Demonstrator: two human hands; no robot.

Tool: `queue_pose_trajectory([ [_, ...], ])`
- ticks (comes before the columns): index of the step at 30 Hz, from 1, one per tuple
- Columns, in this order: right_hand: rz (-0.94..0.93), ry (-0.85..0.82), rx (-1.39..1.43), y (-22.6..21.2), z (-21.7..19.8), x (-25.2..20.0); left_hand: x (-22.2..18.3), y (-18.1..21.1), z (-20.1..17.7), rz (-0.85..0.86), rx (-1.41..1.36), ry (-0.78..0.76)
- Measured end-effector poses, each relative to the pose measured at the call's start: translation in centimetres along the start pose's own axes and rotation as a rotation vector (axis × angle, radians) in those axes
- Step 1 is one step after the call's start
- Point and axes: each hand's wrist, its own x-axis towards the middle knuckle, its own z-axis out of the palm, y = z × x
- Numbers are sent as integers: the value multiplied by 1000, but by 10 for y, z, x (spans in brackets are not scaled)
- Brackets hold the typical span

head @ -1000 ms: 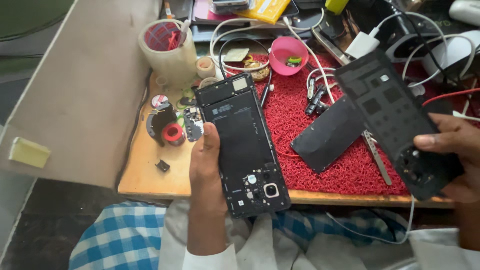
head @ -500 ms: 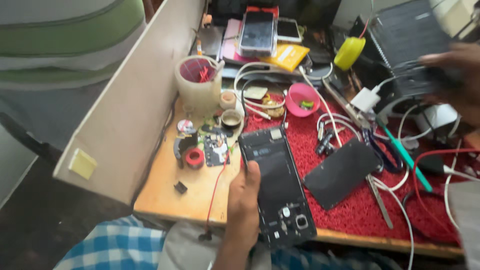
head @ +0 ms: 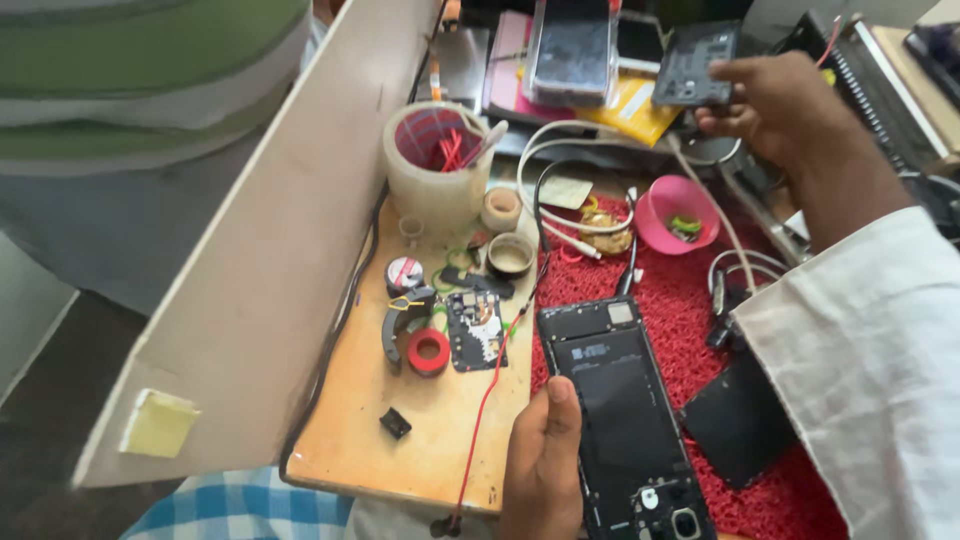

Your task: The person removes the back cover of a smartphone using a prying tool and a cloth, then uses a screwdriver to remove screws from the internal frame. The back cover is set aside, and the person continues to unscrew components inside the device.

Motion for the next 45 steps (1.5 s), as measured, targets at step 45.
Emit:
queue_pose_trajectory([
  [45, -920, 468, -955, 22, -159, -371, -86, 0, 17, 16, -537, 78],
])
